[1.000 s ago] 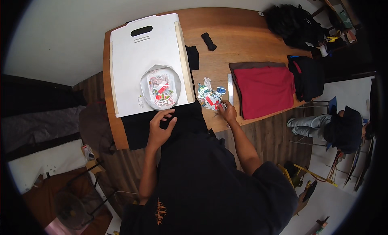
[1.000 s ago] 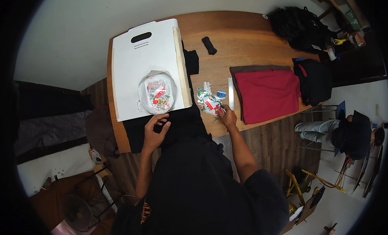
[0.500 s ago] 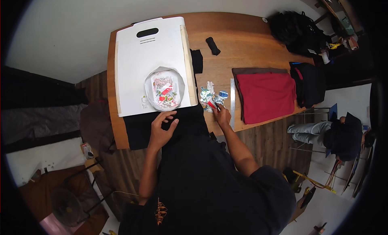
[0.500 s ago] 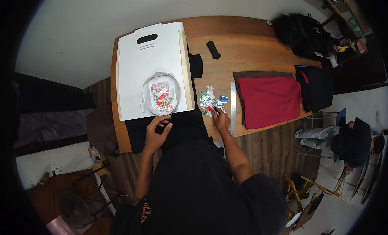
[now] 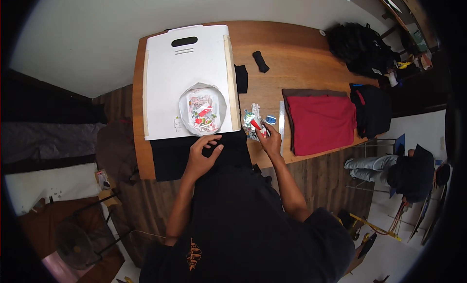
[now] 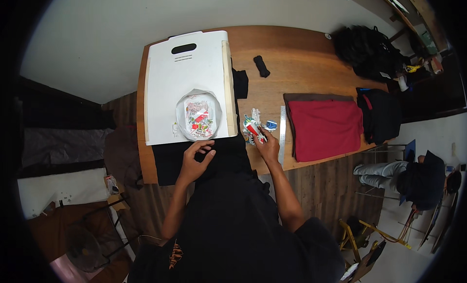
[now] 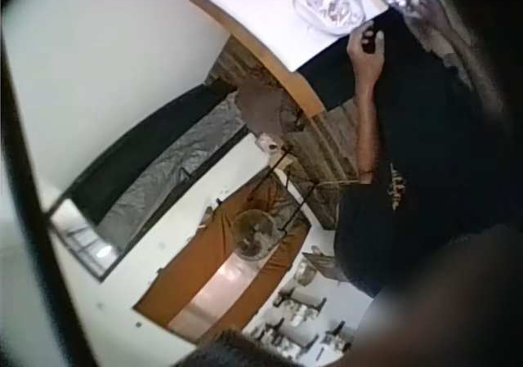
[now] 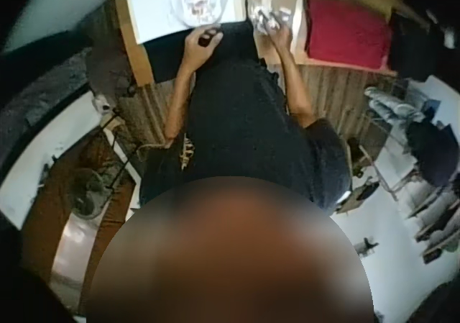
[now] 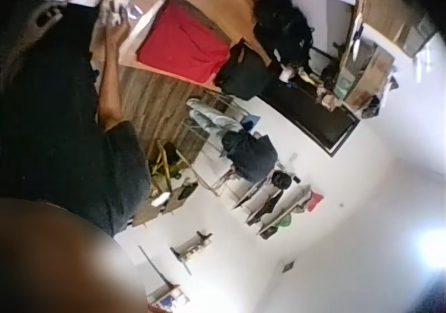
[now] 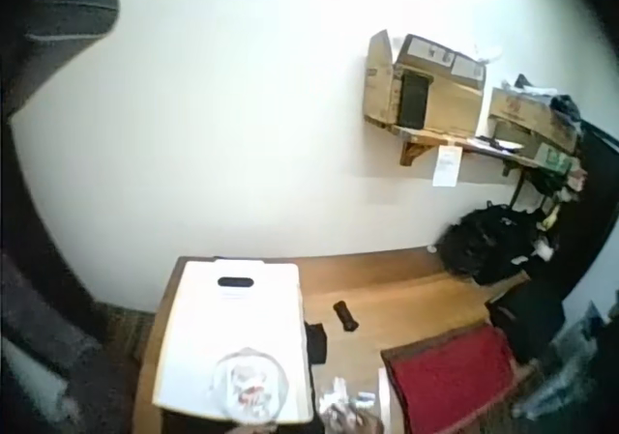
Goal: Trimming small printed decals with scissors and placing them on a garment.
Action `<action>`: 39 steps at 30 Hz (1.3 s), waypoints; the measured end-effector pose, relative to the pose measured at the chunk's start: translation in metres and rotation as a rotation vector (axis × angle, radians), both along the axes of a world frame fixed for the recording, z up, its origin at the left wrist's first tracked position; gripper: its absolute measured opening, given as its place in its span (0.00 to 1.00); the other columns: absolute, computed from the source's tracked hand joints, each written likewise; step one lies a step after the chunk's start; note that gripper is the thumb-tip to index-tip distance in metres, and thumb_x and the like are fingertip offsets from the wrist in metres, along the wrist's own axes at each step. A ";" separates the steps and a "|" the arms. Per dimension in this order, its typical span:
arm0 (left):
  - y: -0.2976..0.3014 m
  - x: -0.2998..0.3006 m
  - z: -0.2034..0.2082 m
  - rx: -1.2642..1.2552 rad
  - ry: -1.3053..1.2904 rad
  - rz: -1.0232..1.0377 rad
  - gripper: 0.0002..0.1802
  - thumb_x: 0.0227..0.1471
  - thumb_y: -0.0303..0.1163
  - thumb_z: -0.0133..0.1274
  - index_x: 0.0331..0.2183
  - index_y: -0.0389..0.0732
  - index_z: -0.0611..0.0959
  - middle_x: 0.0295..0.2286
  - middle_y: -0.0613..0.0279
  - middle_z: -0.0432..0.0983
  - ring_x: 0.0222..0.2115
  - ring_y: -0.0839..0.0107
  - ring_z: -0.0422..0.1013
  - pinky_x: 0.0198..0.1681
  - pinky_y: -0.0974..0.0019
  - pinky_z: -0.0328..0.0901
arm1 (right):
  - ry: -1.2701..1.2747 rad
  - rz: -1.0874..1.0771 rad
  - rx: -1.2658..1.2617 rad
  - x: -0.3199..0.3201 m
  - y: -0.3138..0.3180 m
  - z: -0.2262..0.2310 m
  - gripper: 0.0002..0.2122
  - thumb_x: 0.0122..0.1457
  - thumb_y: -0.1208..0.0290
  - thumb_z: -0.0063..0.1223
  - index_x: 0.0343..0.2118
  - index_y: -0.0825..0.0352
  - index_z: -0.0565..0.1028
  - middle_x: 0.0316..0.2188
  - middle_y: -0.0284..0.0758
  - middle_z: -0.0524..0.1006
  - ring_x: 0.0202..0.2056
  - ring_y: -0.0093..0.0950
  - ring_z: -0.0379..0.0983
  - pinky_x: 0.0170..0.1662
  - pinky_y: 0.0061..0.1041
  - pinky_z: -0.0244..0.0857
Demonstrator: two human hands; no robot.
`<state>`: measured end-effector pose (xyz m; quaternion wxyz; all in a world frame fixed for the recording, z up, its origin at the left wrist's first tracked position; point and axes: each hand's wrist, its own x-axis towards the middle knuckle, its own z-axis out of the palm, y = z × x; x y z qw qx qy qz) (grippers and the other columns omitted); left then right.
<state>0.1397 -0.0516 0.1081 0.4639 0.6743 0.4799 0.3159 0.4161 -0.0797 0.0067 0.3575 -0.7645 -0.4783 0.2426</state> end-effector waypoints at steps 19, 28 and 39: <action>0.048 0.010 0.013 -0.023 -0.601 0.400 0.19 0.59 0.20 0.54 0.51 0.26 0.74 0.38 0.54 0.79 0.36 0.71 0.78 0.43 0.70 0.73 | 0.376 0.200 0.097 -0.085 0.082 0.045 0.13 0.57 0.69 0.64 0.36 0.66 0.69 0.21 0.24 0.68 0.23 0.13 0.58 0.25 0.17 0.52; 0.042 0.011 0.039 0.046 -0.584 0.415 0.18 0.60 0.20 0.53 0.51 0.24 0.75 0.40 0.49 0.79 0.36 0.71 0.78 0.43 0.71 0.73 | 0.419 0.228 0.150 -0.094 0.074 0.010 0.13 0.58 0.67 0.61 0.38 0.65 0.68 0.25 0.32 0.73 0.23 0.19 0.64 0.28 0.22 0.62; 0.053 0.003 -0.006 -0.058 -0.372 0.340 0.21 0.61 0.19 0.50 0.55 0.29 0.73 0.42 0.52 0.80 0.37 0.77 0.76 0.43 0.73 0.72 | 0.492 0.724 0.108 -0.106 0.070 0.076 0.19 0.64 0.75 0.50 0.58 0.58 0.73 0.42 0.51 0.80 0.44 0.37 0.81 0.45 0.30 0.71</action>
